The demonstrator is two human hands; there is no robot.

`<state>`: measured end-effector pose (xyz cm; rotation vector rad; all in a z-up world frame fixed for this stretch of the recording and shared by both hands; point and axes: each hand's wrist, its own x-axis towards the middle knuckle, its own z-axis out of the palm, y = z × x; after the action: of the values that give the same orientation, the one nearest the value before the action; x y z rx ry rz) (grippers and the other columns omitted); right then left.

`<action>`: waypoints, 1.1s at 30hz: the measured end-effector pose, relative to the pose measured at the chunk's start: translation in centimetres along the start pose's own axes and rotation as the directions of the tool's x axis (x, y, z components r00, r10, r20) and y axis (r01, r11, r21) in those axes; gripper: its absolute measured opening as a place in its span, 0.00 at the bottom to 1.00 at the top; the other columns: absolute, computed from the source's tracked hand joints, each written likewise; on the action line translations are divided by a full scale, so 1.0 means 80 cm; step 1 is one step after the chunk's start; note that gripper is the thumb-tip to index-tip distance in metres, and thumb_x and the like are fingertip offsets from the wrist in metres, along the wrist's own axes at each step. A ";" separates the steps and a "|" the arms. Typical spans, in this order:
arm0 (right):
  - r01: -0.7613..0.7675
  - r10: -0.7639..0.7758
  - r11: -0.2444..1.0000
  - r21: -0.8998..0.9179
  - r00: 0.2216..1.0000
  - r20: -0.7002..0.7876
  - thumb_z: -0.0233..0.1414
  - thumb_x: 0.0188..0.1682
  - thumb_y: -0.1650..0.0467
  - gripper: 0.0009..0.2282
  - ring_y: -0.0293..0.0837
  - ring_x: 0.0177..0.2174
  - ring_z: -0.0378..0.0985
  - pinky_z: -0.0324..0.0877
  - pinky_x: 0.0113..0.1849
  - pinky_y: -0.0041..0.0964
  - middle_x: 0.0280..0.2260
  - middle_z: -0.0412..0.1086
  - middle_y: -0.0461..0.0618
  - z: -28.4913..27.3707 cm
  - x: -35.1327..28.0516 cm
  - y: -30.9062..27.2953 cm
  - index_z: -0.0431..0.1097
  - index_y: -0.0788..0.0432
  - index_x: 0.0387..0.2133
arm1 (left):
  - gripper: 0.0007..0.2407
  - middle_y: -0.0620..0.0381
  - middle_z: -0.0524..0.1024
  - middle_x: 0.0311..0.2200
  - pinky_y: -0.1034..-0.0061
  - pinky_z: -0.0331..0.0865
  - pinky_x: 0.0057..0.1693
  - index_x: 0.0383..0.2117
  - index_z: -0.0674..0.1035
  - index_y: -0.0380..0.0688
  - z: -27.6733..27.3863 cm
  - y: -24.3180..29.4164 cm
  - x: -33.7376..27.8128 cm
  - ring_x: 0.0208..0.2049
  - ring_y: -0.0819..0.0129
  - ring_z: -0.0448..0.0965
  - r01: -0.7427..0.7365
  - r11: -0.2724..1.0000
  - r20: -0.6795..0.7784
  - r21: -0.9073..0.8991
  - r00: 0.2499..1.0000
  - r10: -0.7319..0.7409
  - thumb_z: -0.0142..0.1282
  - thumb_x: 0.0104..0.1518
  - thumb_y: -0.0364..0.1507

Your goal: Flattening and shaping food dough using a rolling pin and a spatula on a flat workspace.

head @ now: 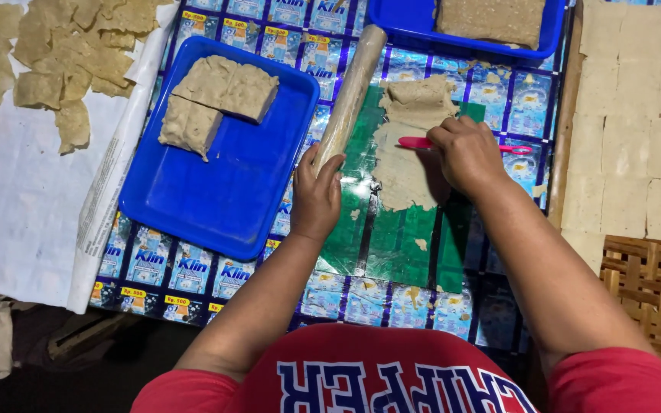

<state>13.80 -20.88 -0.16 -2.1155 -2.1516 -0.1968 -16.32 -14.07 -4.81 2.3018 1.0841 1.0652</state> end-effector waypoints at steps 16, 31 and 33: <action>-0.213 0.212 0.977 0.002 0.976 0.040 0.55 0.51 0.65 0.04 0.48 0.43 0.75 0.71 0.42 0.45 0.35 0.69 0.40 0.005 -0.069 0.032 0.70 0.44 0.38 | 0.14 0.45 0.64 0.60 0.53 0.68 0.61 0.55 0.76 0.61 -0.002 0.001 0.001 0.60 0.44 0.70 0.014 0.999 0.010 -0.031 1.000 -0.014 0.52 0.64 0.27; -0.190 0.202 0.979 -0.075 0.958 0.203 0.52 0.50 0.67 0.06 0.44 0.43 0.77 0.72 0.42 0.39 0.35 0.72 0.37 -0.051 -0.137 0.008 0.72 0.40 0.37 | 0.14 0.44 0.64 0.59 0.52 0.66 0.61 0.54 0.77 0.59 0.002 -0.004 -0.001 0.60 0.43 0.69 -0.030 0.999 -0.010 -0.018 0.999 0.030 0.51 0.64 0.27; -0.158 0.178 0.979 -0.127 0.970 0.163 0.51 0.50 0.66 0.05 0.41 0.42 0.75 0.70 0.40 0.36 0.35 0.70 0.33 -0.041 -0.135 0.008 0.71 0.38 0.36 | 0.14 0.45 0.63 0.60 0.53 0.65 0.63 0.55 0.76 0.60 0.005 -0.006 -0.003 0.62 0.44 0.68 -0.025 0.999 -0.011 -0.020 1.000 0.025 0.50 0.64 0.28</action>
<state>14.62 -32.05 1.19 -2.4504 -2.0803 -0.1248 -16.31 -13.98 -5.47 2.3024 1.0467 1.0940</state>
